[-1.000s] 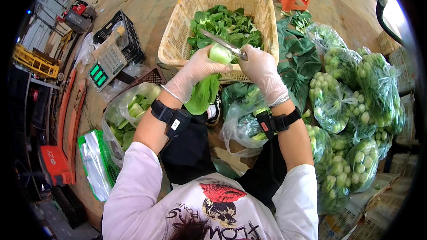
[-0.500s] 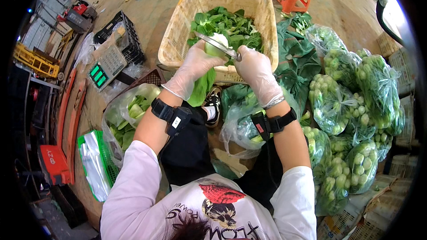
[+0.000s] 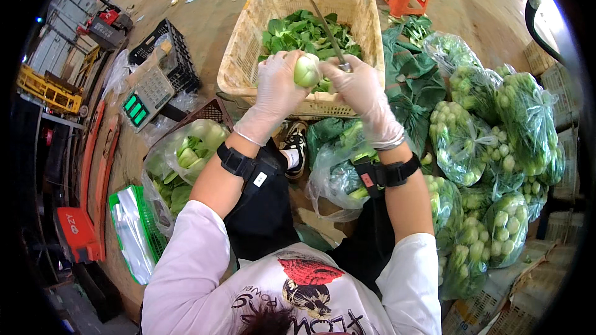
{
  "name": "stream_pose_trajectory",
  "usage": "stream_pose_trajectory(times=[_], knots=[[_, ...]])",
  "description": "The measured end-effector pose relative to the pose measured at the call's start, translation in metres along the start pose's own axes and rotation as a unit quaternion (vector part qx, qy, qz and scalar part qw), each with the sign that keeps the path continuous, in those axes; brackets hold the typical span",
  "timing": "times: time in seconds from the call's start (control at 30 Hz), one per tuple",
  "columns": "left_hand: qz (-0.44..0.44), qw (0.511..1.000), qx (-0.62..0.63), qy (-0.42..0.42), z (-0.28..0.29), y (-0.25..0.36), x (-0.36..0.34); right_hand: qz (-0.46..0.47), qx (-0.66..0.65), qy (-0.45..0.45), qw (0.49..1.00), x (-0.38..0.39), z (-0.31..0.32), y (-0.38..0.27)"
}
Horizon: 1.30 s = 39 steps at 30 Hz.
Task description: The person trims the ends off heads of bok choy with a knife, removes the outer leaves, and places the trimmed leaves into a basket and the cores into a plastic bag.
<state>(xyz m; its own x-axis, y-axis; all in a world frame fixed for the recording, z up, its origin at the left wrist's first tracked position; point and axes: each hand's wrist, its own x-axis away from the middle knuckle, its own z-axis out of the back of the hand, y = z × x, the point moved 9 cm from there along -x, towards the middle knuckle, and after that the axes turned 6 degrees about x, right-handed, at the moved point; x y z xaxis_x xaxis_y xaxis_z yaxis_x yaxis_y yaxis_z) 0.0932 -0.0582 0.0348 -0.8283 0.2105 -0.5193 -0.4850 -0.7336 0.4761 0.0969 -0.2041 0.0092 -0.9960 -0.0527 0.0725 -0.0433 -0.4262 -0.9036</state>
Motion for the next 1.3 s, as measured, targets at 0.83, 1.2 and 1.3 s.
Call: stream_pose_trajectory(times=[0.83, 1.2, 1.3], knots=[[0.018, 0.991, 0.102, 0.084, 0.007, -0.002, 0.002, 0.095, 0.35, 0.147, 0.92, -0.028, 0.037, 0.015], [0.218, 0.816, 0.484, -0.23, -0.037, -0.004, 0.016, 0.114, -0.059, -0.089, 0.988, -0.006, 0.0, -0.014], [0.173, 0.856, 0.431, -0.225, -0.034, -0.003, 0.016, 0.176, 0.131, 0.041, 0.975, -0.017, 0.011, -0.008]])
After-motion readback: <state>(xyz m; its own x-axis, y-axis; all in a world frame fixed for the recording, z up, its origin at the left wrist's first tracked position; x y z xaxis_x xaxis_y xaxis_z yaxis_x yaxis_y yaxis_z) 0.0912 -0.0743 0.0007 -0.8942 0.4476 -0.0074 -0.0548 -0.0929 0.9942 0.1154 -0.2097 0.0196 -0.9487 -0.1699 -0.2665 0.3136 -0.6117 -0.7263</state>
